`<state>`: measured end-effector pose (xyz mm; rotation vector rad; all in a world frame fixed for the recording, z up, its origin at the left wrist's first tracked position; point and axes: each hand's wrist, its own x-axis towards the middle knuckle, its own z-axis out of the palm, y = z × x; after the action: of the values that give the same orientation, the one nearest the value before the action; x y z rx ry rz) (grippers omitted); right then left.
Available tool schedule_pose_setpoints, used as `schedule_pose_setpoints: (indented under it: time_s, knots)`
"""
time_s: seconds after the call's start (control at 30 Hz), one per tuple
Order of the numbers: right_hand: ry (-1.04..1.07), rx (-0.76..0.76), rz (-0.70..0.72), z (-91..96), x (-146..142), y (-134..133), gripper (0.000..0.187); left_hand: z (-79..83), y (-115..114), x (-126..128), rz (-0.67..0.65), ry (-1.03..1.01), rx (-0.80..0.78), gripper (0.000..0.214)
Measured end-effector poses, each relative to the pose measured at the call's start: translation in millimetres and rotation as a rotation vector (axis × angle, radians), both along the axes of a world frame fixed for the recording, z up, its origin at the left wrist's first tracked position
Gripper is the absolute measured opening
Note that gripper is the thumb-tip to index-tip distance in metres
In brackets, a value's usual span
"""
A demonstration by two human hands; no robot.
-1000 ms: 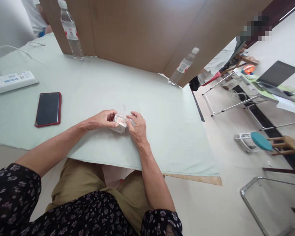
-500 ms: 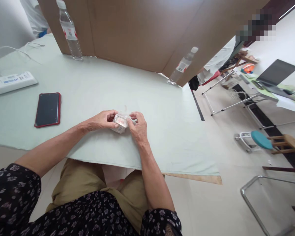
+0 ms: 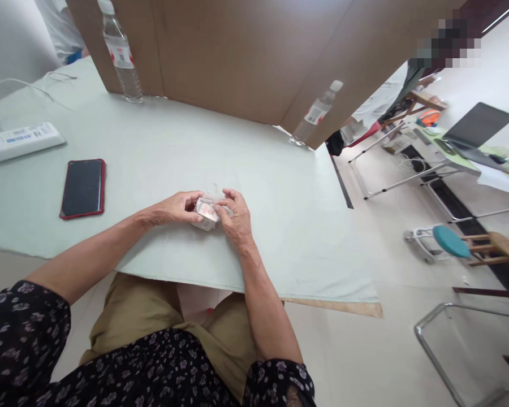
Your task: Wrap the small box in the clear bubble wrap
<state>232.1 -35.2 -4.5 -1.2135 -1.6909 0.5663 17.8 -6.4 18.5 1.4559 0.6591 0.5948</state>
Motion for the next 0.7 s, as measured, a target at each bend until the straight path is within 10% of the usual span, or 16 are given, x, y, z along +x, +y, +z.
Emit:
schedule_pose_setpoints:
  time_s: [0.23, 0.47, 0.7]
  knots:
    - [0.025, -0.018, 0.022, -0.9, -7, -1, 0.014, 2.7, 2, 0, -0.008, 0.049, -0.044, 0.05]
    - [0.306, -0.286, 0.033, -0.4, 1, 2, 0.057, 4.1, -1, 2, 0.06, -0.001, -0.116, 0.047]
    - [0.391, -0.283, 0.027, 4.1, -12, 3, 0.032, 5.3, -3, 3, 0.033, 0.062, -0.111, 0.04]
